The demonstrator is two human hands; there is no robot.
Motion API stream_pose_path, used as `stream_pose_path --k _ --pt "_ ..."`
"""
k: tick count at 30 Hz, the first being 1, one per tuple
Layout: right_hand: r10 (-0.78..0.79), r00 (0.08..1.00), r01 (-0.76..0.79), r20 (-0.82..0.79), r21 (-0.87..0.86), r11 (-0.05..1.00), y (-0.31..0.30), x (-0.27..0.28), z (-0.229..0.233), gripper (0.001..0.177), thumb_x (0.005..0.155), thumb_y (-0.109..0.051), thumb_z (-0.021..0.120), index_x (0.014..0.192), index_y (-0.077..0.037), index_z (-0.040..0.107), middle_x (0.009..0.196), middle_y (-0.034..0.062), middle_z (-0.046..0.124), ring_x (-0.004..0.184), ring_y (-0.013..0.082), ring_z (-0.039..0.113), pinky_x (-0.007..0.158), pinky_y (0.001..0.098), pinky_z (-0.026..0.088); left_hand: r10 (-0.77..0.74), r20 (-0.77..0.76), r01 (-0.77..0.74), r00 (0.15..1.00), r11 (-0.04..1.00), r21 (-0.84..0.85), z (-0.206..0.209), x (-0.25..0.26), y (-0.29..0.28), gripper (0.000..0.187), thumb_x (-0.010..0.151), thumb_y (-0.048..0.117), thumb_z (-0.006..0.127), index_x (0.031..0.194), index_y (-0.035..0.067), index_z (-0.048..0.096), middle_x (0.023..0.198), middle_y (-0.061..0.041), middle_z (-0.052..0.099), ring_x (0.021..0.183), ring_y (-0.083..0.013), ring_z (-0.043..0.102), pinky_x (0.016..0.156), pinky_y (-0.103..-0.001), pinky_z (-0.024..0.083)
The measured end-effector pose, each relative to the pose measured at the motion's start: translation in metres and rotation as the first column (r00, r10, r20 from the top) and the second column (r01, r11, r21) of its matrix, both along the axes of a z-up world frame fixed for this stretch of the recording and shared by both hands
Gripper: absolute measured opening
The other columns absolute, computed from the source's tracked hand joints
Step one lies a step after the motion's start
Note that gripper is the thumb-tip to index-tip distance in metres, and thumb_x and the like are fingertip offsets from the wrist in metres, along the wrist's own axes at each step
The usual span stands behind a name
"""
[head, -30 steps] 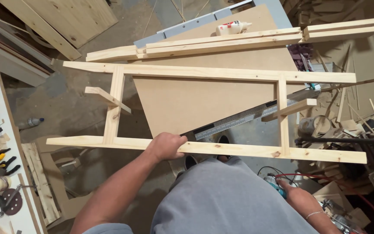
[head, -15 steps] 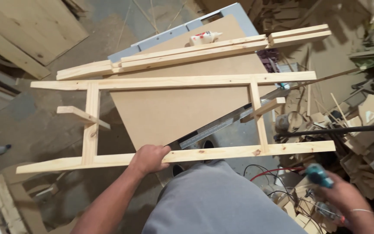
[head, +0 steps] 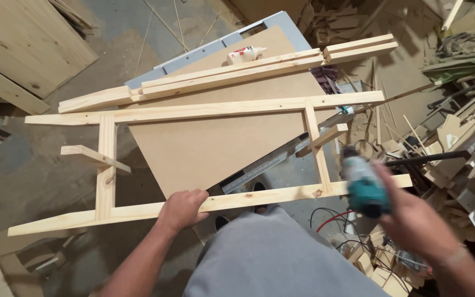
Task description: Assembling a wooden frame structure using a pneumatic nail gun and wood glue
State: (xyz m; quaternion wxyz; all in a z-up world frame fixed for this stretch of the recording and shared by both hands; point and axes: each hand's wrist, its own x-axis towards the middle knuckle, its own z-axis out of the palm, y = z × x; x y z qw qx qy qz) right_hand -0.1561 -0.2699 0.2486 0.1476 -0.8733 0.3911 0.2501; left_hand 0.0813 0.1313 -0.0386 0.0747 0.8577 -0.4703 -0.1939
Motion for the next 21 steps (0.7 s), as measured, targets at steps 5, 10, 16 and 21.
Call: stream_pose_path --k 5,10,16,21 --pt "0.191 0.981 -0.189 -0.01 0.119 0.975 0.077 0.066 -0.006 0.084 0.09 -0.034 0.065 0.161 -0.048 0.024 0.143 0.012 0.06 0.11 0.0333 0.075 0.095 0.0463 0.061 -0.009 0.114 0.031 0.993 0.98 -0.198 -0.015 -0.003 0.007 0.041 0.071 0.041 0.082 0.096 0.016 0.062 0.089 -0.004 0.065 0.085 -0.0304 0.063 0.067 -0.048 0.052" --pt "0.745 0.593 -0.688 0.305 -0.29 0.666 0.12 0.104 -0.085 0.088 0.084 -0.032 0.068 0.163 -0.021 0.03 0.091 0.0112 0.065 0.08 0.0354 0.071 0.068 0.0468 0.06 0.077 0.33 0.036 0.941 0.946 -0.322 -0.023 -0.01 0.009 0.044 0.071 0.055 0.078 0.095 0.023 0.061 0.092 0.003 0.053 0.095 -0.0213 0.061 0.083 -0.036 0.053" --pt "0.835 0.423 -0.687 0.353 -0.476 0.549 0.151 0.181 -0.175 0.082 0.093 -0.033 0.063 0.164 -0.02 0.024 0.084 0.0117 0.059 0.072 0.0366 0.066 0.065 0.0495 0.056 0.163 0.432 0.048 0.887 0.899 -0.436 -0.029 -0.023 0.011 0.053 0.057 0.049 0.086 0.094 0.018 0.065 0.094 -0.004 0.057 0.091 -0.0283 0.063 0.078 -0.041 0.054" --pt "0.878 0.308 -0.653 0.366 -0.59 0.475 0.178 0.217 -0.223 0.08 0.094 -0.031 0.063 0.163 -0.019 0.026 0.081 0.012 0.057 0.069 0.036 0.063 0.062 0.0482 0.052 0.24 0.437 -0.008 0.867 0.883 -0.47 -0.043 -0.026 0.015 0.062 0.052 0.053 0.089 0.098 0.018 0.069 0.096 -0.005 0.062 0.095 -0.03 0.066 0.083 -0.044 0.054"
